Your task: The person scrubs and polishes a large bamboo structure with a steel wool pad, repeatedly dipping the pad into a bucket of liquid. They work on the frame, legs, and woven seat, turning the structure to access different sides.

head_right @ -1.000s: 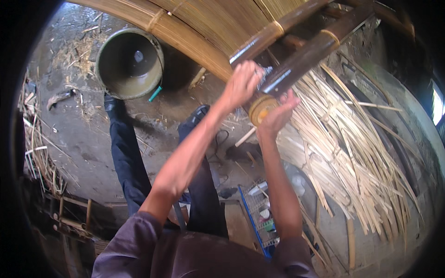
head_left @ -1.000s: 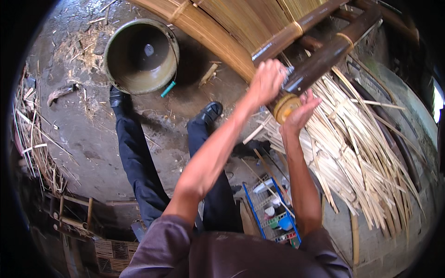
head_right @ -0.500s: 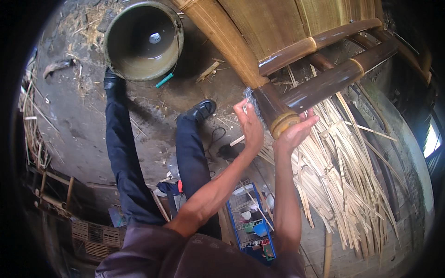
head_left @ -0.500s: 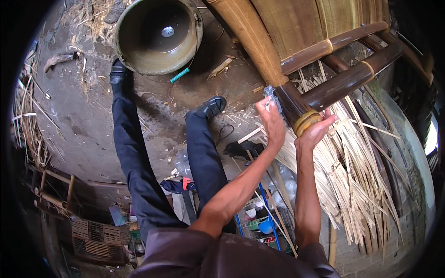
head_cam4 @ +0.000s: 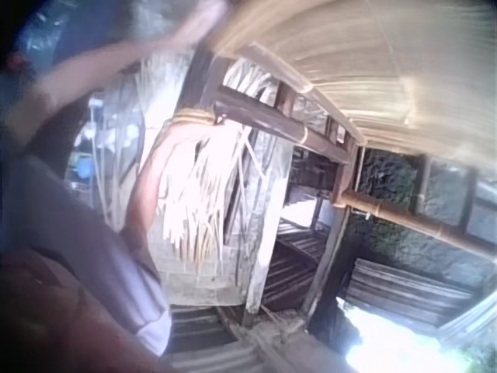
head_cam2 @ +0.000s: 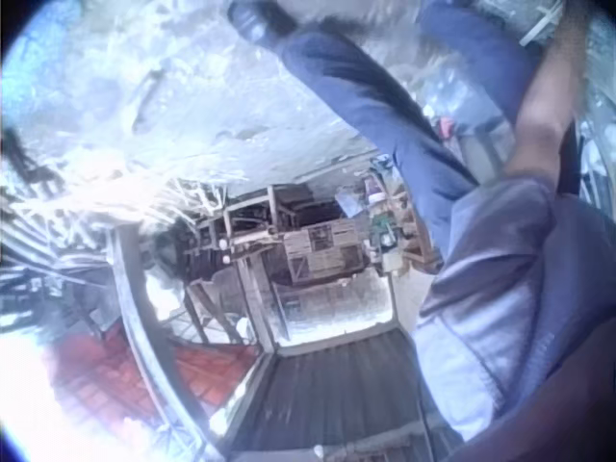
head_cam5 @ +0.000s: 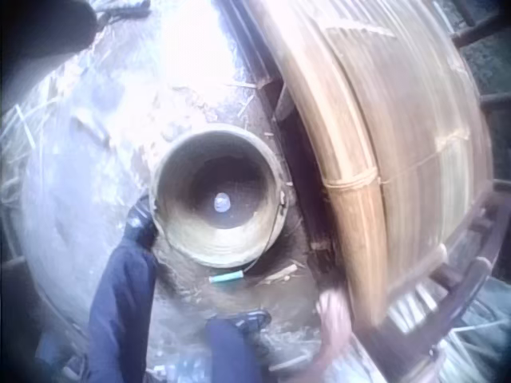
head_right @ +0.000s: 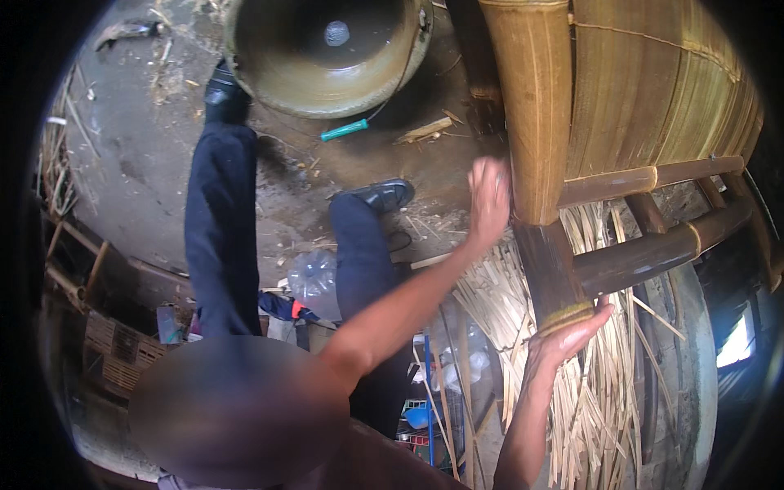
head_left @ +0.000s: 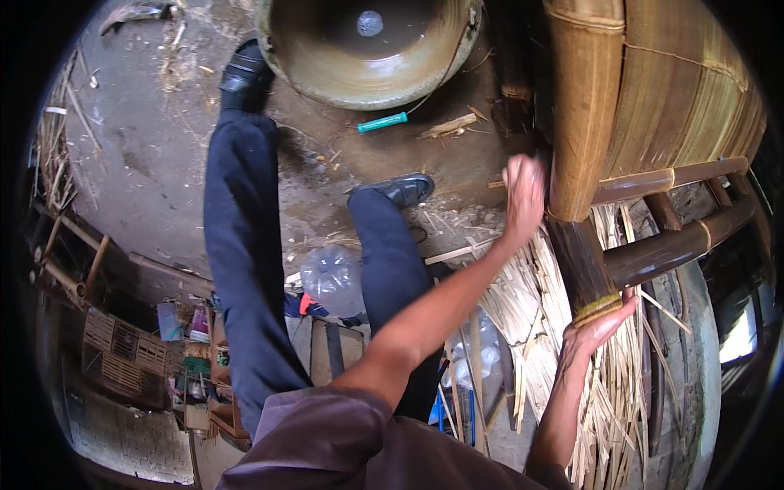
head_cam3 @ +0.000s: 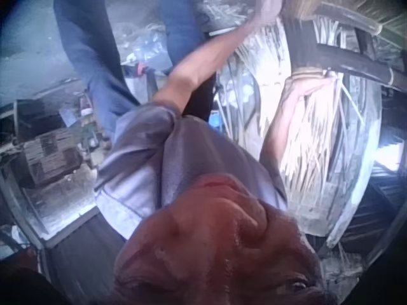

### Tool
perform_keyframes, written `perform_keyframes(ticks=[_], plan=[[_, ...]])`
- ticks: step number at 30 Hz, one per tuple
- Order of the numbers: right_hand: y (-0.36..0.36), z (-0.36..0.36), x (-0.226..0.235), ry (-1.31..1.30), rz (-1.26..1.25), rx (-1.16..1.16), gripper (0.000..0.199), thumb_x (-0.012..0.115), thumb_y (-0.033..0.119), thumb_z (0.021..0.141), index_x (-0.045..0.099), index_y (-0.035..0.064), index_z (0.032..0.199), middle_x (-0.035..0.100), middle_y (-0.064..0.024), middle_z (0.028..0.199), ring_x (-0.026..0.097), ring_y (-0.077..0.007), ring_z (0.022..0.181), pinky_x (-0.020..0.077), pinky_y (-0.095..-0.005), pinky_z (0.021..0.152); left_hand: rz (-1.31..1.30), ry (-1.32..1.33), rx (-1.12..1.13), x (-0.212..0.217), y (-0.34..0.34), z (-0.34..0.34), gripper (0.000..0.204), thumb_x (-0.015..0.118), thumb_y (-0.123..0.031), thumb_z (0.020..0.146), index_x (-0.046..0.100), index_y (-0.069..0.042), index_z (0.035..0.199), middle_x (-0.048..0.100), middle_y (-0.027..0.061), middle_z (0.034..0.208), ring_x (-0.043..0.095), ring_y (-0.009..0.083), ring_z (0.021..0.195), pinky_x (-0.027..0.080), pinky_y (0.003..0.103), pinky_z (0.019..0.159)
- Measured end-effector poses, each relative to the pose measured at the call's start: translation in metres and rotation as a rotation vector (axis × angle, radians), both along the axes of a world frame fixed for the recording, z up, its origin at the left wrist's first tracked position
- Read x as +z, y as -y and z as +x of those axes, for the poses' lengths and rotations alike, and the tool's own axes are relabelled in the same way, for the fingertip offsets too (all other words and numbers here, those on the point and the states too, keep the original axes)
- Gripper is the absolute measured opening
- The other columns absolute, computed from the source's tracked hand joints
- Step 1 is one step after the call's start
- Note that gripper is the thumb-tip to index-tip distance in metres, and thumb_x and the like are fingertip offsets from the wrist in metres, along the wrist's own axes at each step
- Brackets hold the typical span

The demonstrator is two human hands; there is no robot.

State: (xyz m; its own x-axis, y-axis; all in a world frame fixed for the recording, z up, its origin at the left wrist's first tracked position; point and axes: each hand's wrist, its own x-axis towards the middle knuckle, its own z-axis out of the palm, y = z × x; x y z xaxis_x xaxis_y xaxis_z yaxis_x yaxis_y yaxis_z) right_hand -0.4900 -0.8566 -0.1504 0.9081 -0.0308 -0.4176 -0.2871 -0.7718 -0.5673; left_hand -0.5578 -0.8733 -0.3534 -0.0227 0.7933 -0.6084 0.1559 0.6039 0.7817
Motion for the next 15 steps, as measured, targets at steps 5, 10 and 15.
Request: perform_keyframes(ticks=[5, 10, 15], plan=[[0.005, 0.003, 0.0, 0.078, -0.024, -0.008, 0.062, 0.044, 0.057, 0.096, 0.046, 0.0086, 0.134, 0.054, -0.0122, 0.132, 0.053, -0.0282, 0.119, 0.0411, -0.0416, 0.103, 0.363, 0.102, -0.356, -0.128, -0.048, 0.01, 0.022, 0.058, -0.015, 0.085, 0.065, -0.004, 0.103, 0.058, 0.0159, 0.101, 0.052, 0.0356, 0.098, 0.042, 0.046, 0.082], [-0.002, -0.002, 0.0, 0.046, -0.014, -0.014, 0.055, 0.044, 0.053, 0.097, 0.051, 0.0079, 0.128, 0.057, -0.0094, 0.125, 0.056, -0.0252, 0.113, 0.0429, -0.0395, 0.099, 0.059, 0.362, -0.337, -0.046, -0.032, -0.022, 0.023, 0.055, -0.009, 0.085, 0.065, -0.005, 0.105, 0.061, 0.0149, 0.106, 0.053, 0.0338, 0.105, 0.041, 0.044, 0.091], [-0.01, -0.01, 0.003, -0.057, 0.058, 0.007, 0.066, 0.042, 0.052, 0.097, 0.036, 0.0068, 0.145, 0.046, -0.015, 0.14, 0.047, -0.0289, 0.127, 0.0348, -0.0399, 0.107, 0.301, 0.3, -0.349, -0.046, -0.051, -0.038, 0.026, 0.053, -0.009, 0.084, 0.067, -0.004, 0.105, 0.064, 0.0128, 0.108, 0.053, 0.034, 0.106, 0.039, 0.044, 0.096]])
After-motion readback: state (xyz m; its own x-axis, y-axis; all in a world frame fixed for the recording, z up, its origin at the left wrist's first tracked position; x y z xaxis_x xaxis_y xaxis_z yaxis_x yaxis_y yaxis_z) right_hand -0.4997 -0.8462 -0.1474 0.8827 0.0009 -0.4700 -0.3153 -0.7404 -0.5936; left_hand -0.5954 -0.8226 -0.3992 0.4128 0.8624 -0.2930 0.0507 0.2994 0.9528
